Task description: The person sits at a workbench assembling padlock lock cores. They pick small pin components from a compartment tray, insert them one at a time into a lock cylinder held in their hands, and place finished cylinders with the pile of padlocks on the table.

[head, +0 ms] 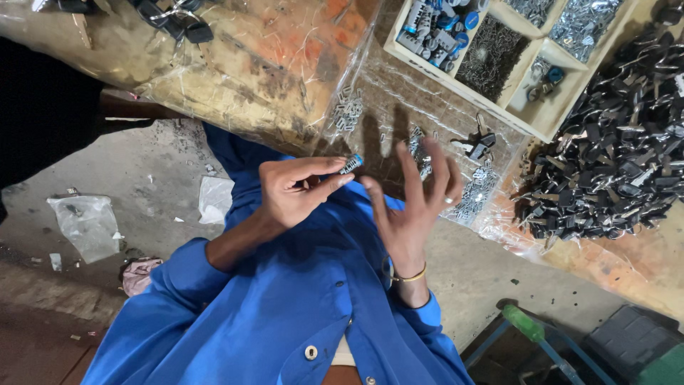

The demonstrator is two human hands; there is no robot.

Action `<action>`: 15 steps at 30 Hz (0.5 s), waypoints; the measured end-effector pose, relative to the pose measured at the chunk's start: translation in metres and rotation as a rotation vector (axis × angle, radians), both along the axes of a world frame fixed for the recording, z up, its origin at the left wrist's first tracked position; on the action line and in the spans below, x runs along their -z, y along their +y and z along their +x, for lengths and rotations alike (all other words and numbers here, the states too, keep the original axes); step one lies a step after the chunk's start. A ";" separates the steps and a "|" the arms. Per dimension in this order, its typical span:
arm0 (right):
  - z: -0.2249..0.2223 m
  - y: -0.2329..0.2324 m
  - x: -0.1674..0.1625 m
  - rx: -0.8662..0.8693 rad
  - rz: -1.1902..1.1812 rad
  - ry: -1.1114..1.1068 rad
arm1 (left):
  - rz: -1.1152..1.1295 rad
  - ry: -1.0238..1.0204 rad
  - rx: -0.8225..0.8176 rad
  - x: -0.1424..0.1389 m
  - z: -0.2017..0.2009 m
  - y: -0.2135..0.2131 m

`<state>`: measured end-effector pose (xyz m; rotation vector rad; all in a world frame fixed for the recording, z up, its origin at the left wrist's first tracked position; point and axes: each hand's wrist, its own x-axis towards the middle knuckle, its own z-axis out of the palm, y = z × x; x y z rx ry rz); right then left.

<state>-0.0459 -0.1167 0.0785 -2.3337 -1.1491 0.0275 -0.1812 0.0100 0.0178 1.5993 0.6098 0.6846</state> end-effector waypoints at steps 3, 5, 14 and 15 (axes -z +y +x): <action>0.000 0.004 -0.007 -0.075 -0.166 -0.117 | -0.013 0.032 0.002 -0.002 -0.002 0.002; -0.001 0.003 -0.007 -0.133 -0.207 -0.194 | -0.056 0.029 0.000 -0.002 -0.001 0.002; 0.002 -0.024 0.013 -0.210 0.033 -0.028 | -0.002 0.005 0.020 -0.002 0.001 -0.001; 0.002 -0.023 0.014 -0.185 0.078 0.054 | 0.001 0.001 0.028 -0.001 0.002 -0.001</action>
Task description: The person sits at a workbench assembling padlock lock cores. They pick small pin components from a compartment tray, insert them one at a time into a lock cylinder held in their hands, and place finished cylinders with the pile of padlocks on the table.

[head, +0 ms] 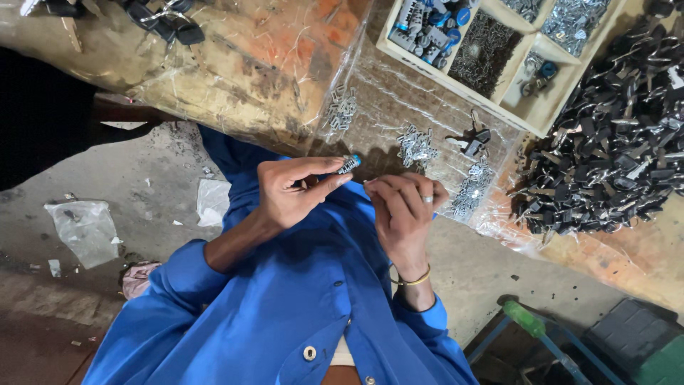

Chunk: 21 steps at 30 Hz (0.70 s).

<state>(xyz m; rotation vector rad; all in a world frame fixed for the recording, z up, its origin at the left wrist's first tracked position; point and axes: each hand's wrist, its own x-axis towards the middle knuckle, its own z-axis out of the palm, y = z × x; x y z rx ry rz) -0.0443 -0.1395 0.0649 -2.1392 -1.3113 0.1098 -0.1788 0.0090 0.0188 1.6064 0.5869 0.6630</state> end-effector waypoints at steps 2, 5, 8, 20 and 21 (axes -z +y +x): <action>-0.003 0.004 -0.001 0.042 0.074 0.179 | 0.004 -0.002 0.012 0.001 0.000 -0.001; -0.009 0.016 -0.003 0.071 0.181 0.284 | -0.003 -0.035 0.007 0.001 0.002 -0.001; -0.017 0.028 -0.005 0.192 0.233 0.485 | 0.053 -0.074 0.029 0.000 0.001 0.001; 0.001 0.049 -0.028 0.093 -0.022 0.141 | 0.276 -0.058 0.025 -0.005 -0.013 0.023; 0.003 0.053 -0.028 0.042 -0.035 0.031 | 0.187 -0.041 0.005 -0.005 -0.016 0.026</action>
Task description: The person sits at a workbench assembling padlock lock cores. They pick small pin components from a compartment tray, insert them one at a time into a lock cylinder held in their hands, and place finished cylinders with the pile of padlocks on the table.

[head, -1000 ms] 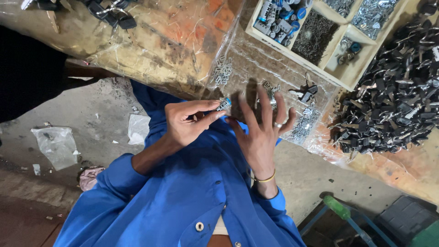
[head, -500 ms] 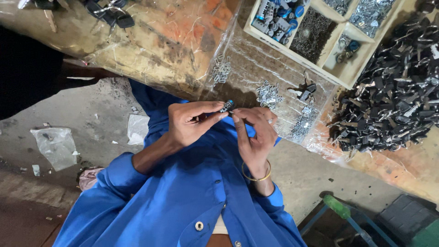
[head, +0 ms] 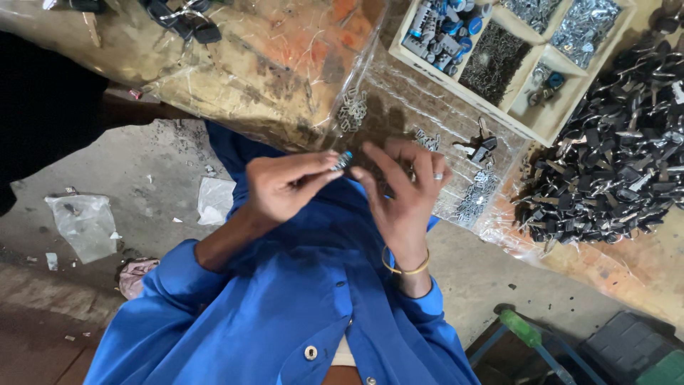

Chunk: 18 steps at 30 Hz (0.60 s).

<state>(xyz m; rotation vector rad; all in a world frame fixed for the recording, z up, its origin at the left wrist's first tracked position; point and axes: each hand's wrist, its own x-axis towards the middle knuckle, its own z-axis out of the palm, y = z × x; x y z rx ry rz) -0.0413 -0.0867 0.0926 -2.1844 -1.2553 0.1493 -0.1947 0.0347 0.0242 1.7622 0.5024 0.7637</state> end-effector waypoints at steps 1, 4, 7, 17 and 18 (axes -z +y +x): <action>0.000 0.002 0.000 -0.056 -0.016 -0.106 | -0.092 0.017 -0.022 -0.001 -0.004 0.002; -0.002 -0.001 0.001 -0.117 -0.084 -0.185 | -0.218 0.038 -0.052 -0.001 -0.009 0.006; -0.001 -0.016 0.006 -0.144 -0.062 -0.131 | -0.250 0.043 -0.044 0.001 -0.010 0.006; -0.007 -0.053 0.020 0.153 0.138 0.252 | -0.126 0.063 0.109 0.007 0.021 -0.029; -0.007 -0.053 0.021 0.133 0.158 0.252 | -0.141 0.083 0.114 0.007 0.024 -0.030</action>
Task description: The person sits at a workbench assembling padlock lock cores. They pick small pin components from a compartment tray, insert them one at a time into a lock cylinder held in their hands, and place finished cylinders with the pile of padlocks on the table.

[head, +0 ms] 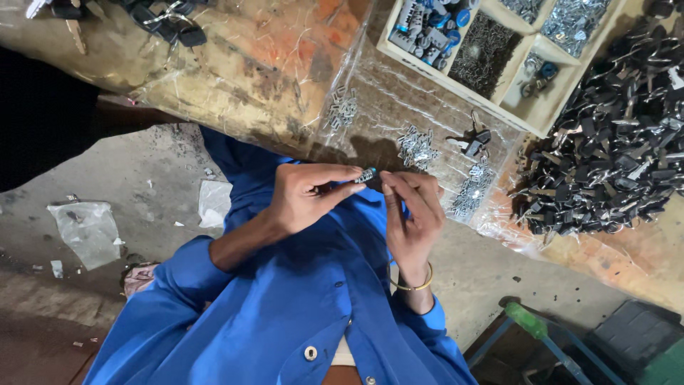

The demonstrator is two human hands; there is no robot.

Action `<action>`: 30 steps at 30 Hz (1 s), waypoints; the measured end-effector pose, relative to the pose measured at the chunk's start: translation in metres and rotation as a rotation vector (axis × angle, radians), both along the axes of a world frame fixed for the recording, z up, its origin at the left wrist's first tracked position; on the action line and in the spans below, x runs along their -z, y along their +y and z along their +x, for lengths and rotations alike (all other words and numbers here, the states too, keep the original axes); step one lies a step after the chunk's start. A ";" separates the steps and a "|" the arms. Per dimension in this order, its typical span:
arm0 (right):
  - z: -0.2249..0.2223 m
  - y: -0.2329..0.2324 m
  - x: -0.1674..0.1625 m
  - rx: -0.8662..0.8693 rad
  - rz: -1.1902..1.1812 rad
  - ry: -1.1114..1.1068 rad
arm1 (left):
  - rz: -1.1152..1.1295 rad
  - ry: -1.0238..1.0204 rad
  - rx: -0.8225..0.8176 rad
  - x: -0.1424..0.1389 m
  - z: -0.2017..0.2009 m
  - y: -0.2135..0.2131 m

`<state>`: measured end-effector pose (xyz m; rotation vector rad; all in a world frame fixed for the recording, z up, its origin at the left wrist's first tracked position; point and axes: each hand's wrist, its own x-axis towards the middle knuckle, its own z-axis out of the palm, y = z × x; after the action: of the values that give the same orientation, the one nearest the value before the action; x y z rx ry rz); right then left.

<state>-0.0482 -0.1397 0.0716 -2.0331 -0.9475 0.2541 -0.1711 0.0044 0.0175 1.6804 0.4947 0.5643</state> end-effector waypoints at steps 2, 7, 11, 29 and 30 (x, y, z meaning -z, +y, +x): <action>0.000 -0.001 0.001 -0.038 0.040 -0.003 | -0.032 0.043 0.009 -0.002 0.003 -0.002; -0.002 0.003 0.005 0.065 0.092 0.281 | 0.068 -0.006 0.051 -0.007 0.003 0.002; -0.002 0.007 0.002 0.067 0.026 0.283 | 0.239 -0.046 0.065 -0.011 0.002 0.006; 0.020 -0.023 -0.012 -0.055 -0.137 -0.489 | 0.027 -0.056 0.051 -0.004 0.004 0.001; 0.018 -0.025 -0.010 -0.062 -0.130 -0.432 | 0.020 -0.042 0.051 -0.004 0.005 0.001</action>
<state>-0.0299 -0.1650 0.0816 -2.2274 -1.2866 -0.1005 -0.1666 0.0053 0.0215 1.6914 0.4159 0.5682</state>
